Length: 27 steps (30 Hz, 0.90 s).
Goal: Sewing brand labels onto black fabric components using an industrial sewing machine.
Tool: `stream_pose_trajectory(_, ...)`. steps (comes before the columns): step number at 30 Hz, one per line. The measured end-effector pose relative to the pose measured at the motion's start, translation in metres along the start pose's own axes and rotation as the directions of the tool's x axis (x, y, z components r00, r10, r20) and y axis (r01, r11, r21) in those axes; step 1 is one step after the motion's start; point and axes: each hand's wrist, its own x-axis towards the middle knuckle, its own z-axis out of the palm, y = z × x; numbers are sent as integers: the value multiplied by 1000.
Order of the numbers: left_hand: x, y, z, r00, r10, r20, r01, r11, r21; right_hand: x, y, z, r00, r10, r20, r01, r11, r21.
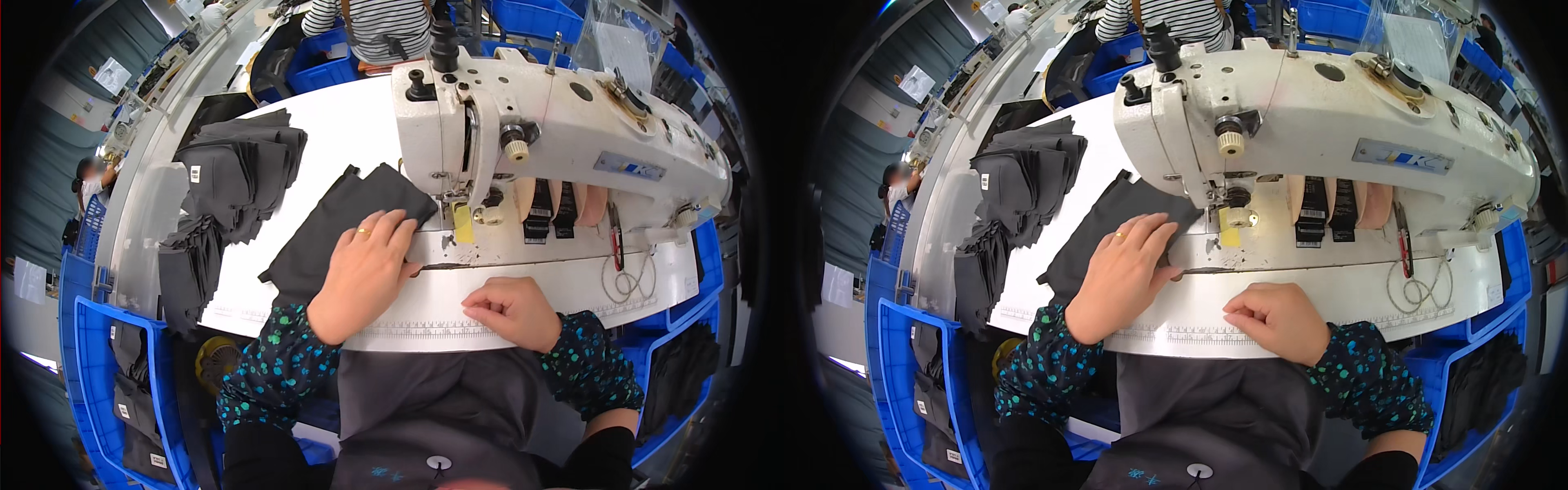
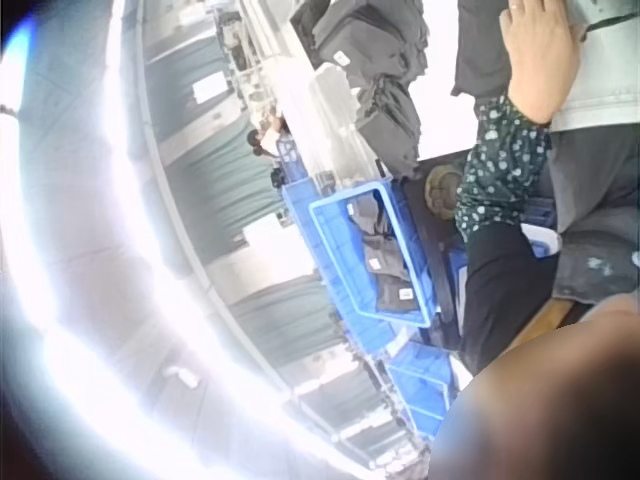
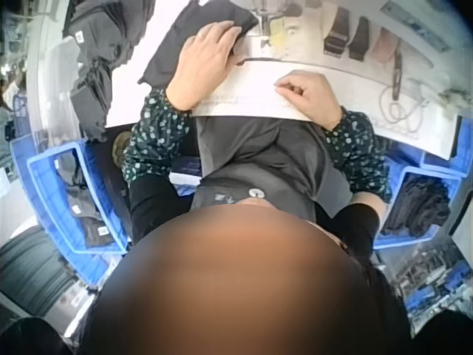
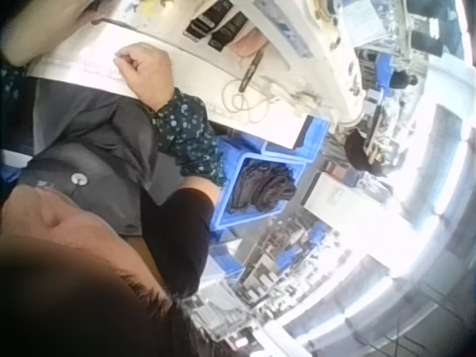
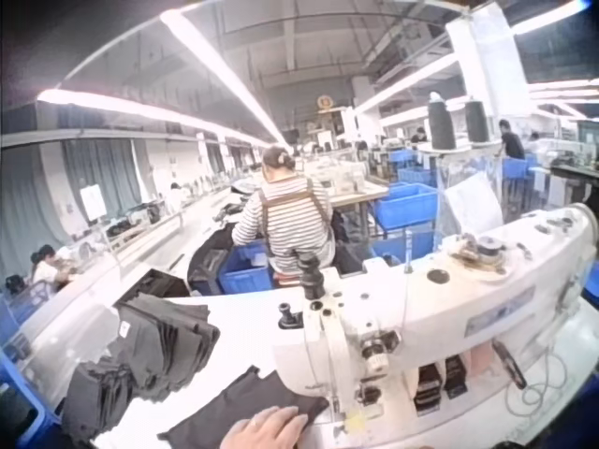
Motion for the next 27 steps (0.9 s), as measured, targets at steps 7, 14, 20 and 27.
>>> stream_pose_trajectory(7, 37, -16, 35, 991, 92, 96, -105, 985, 140, -41, -2, -59, 784, -316, -534, -40, 833, -551)
stream_pose_trajectory(14, 33, -22, 37, 981, 194, -2, -189, 958, 214, -135, 103, -279, -165, -501, -850, -306, 845, -439)
stream_pose_trajectory(20, 28, -28, 34, 977, 210, 44, -215, 956, 200, -138, 121, -377, -67, -192, -979, -120, 976, -183)
stream_pose_trajectory(27, -10, -54, 11, 973, 229, -22, -221, 959, 178, -118, 70, -455, 247, -188, -951, -449, 847, -284)
